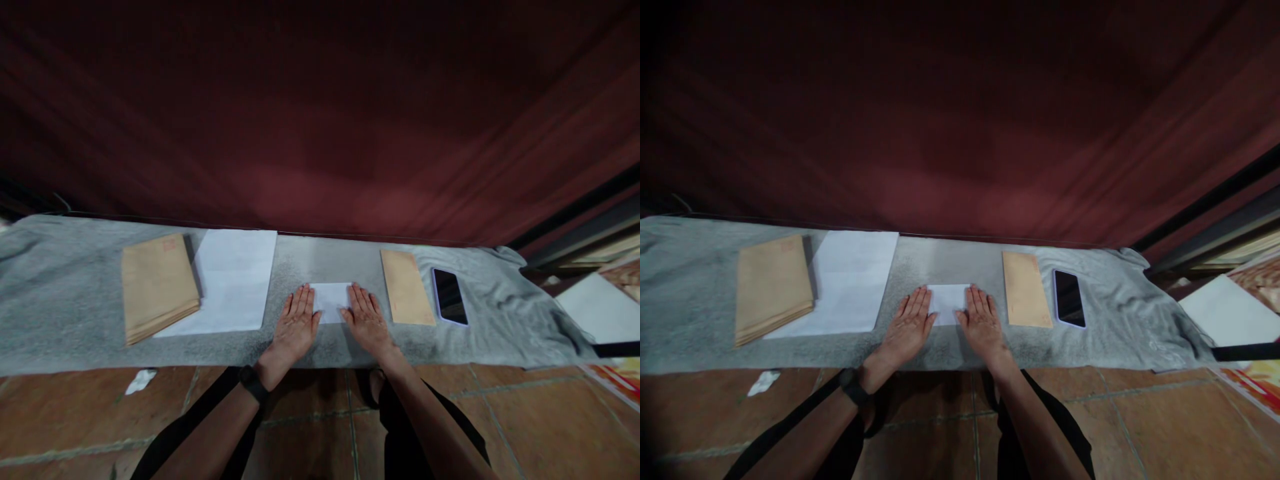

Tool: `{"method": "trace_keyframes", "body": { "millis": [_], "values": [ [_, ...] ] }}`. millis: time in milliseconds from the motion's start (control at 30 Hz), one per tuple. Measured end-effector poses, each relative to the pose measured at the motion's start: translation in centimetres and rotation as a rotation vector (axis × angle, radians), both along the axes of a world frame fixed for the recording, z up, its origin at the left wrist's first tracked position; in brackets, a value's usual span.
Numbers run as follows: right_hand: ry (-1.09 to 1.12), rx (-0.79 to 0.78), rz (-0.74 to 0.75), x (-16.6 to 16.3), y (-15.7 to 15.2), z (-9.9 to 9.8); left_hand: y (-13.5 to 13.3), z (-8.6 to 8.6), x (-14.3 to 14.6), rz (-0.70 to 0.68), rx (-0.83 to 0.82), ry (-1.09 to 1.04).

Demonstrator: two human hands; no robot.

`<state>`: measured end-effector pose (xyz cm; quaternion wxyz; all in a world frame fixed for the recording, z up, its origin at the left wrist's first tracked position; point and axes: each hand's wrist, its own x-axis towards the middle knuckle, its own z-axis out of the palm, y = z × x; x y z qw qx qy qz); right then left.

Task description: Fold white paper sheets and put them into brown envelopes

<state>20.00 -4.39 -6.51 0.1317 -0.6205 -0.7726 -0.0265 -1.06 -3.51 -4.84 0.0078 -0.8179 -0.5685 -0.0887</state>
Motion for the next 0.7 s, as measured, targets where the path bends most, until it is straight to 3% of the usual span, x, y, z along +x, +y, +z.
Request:
{"method": "trace_keyframes", "body": {
  "millis": [333, 533, 700],
  "values": [
    [0.048, 0.053, -0.002, -0.7, 0.0, 0.6, 0.0, 0.4, 0.2, 0.007, 0.005, 0.014],
    [0.057, 0.037, 0.163, -3.1, -0.4, 0.7, -0.5, -0.2, 1.0, -0.127, 0.064, -0.043],
    [0.046, 0.048, 0.149, -2.9, -0.6, 0.2, -0.6, -0.9, 1.2, -0.142, 0.054, -0.051]
  ]
}}
